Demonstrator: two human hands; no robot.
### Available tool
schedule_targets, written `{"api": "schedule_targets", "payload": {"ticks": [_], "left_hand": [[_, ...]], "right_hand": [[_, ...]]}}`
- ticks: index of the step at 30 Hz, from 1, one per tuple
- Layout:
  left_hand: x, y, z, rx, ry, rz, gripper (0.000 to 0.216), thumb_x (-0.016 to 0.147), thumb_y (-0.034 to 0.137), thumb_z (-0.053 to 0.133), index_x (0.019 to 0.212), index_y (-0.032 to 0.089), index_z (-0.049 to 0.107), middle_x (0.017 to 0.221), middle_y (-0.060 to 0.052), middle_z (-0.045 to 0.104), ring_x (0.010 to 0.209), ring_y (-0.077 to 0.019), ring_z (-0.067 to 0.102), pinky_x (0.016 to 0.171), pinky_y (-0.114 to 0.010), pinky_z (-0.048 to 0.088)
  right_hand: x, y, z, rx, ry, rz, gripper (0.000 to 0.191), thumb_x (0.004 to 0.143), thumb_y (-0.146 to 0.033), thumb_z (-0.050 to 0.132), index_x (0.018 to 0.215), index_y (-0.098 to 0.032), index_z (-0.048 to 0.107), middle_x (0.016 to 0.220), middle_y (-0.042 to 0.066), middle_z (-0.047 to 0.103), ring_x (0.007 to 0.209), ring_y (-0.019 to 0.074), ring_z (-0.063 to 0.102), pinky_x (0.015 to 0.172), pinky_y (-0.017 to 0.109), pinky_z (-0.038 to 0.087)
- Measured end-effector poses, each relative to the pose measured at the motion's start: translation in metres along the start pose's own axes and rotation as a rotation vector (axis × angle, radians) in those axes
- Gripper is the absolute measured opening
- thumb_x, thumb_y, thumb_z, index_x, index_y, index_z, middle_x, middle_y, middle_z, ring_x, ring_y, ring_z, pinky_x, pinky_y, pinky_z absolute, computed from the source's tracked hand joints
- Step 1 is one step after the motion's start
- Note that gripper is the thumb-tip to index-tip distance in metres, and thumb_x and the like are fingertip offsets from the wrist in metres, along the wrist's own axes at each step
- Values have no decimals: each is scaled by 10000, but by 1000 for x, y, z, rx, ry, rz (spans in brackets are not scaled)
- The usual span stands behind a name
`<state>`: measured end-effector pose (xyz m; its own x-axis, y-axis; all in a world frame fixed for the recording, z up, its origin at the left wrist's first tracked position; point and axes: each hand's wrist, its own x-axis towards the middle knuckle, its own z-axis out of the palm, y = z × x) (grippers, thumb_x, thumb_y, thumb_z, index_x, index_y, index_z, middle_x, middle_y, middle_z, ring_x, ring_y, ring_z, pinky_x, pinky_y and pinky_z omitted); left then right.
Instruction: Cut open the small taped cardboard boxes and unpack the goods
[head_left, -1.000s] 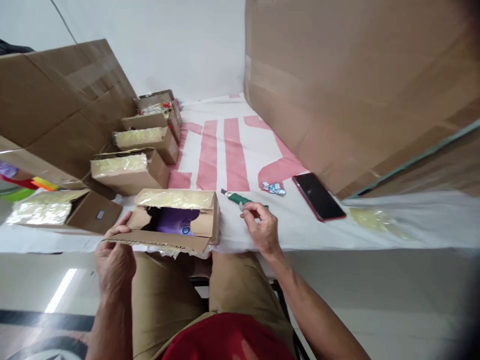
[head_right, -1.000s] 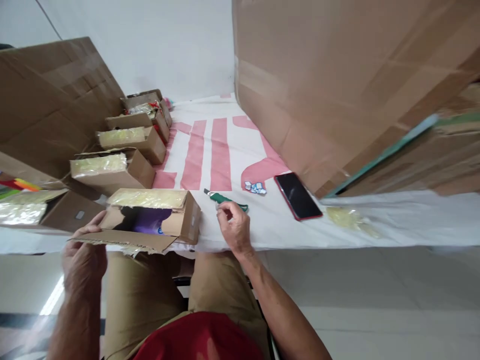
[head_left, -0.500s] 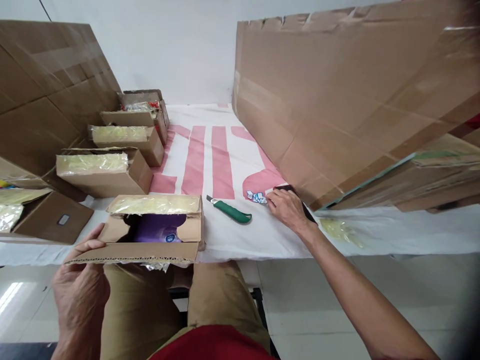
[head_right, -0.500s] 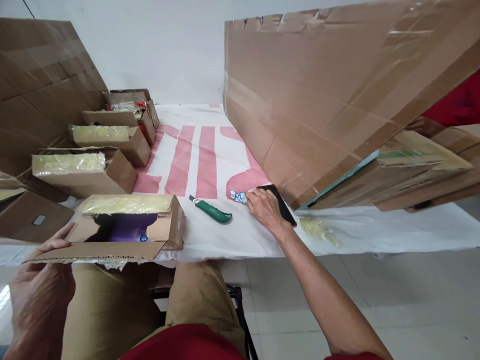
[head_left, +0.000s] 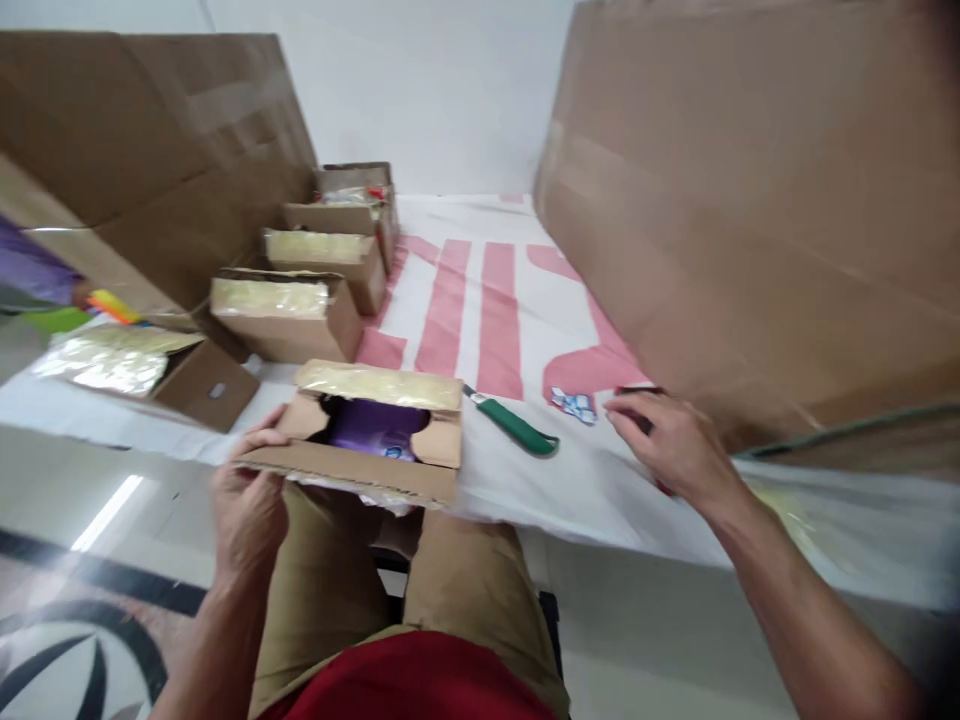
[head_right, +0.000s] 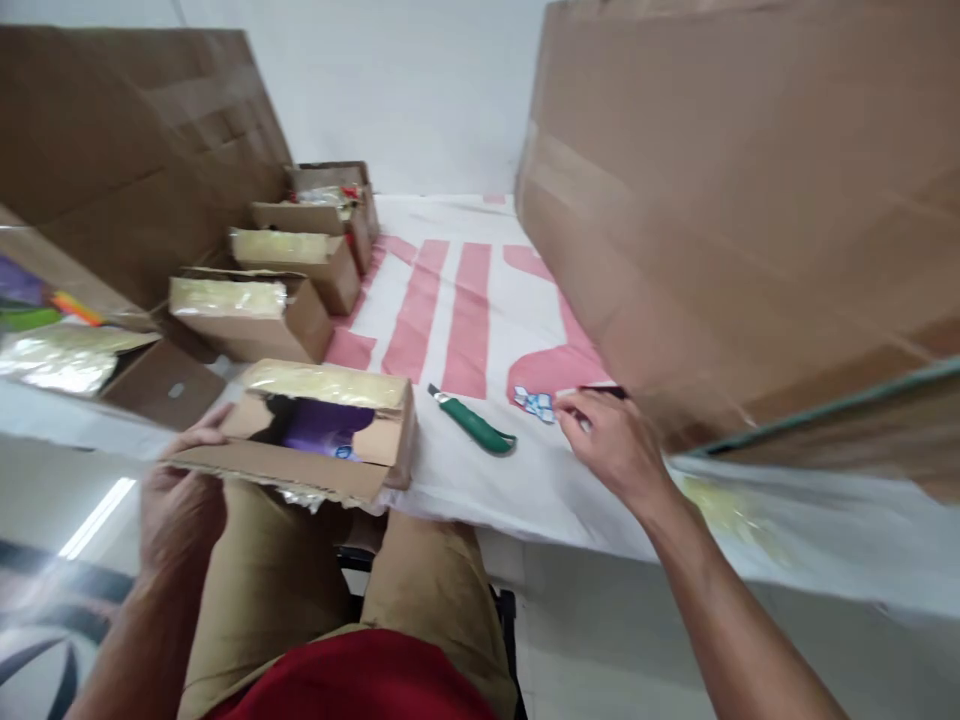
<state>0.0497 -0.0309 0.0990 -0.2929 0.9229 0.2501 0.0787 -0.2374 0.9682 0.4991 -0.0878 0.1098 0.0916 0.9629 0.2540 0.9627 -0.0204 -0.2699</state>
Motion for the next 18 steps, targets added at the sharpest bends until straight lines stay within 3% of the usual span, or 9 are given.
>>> {"api": "schedule_targets", "payload": {"ticks": [2,4,7,10,14,16,18], "left_hand": [[3,-4,1,-31,10,-19,256,720,371,837,780,193,663,1340,-87,717,1233,-271,668,1008,-330,533],[6,-4,5,-57,30,-41,256,713,361,839,772,184,664,1340,-112,715,1219,-275,672,946,-306,536],[8,0,15,-62,49,-47,285,715,400,841,762,178,670,1348,-137,707,1189,-285,683,917,-319,541],[9,1,23,-50,22,-4,263,740,407,823,785,184,690,1382,-137,681,1242,-298,660,989,-364,530],[8,-8,21,30,-50,64,183,778,360,775,817,196,704,1370,-139,669,1303,-313,627,1069,-434,502],[9,-12,18,90,-65,144,125,800,319,739,840,204,709,1354,-131,668,1311,-310,622,1089,-460,494],[10,-15,15,145,-76,244,63,821,261,698,859,212,711,1360,-123,660,1331,-298,610,1109,-475,483]], "right_hand": [[-7,-33,8,255,64,-80,231,971,-347,585,989,-181,744,1010,129,789,922,260,736,867,371,535],[-12,-72,22,488,5,-198,271,975,-427,617,1095,-214,732,1160,109,770,1074,264,727,913,365,562],[-7,-123,41,665,-13,-226,401,1032,-458,531,1334,-217,639,1292,110,722,1121,244,718,886,353,593],[8,-143,46,620,82,-185,398,1056,-448,483,1320,-195,640,1247,123,737,1098,259,721,927,403,590],[23,-148,24,436,252,-291,263,1027,-359,559,1157,-192,714,1205,122,751,1135,278,707,1004,439,557],[28,-160,8,401,182,-417,252,1043,-306,525,1154,-200,724,1187,99,765,1130,248,711,1010,405,558],[37,-179,-4,346,-10,-544,301,1065,-291,467,1185,-201,727,1202,83,772,1153,236,708,1023,394,557]]}}
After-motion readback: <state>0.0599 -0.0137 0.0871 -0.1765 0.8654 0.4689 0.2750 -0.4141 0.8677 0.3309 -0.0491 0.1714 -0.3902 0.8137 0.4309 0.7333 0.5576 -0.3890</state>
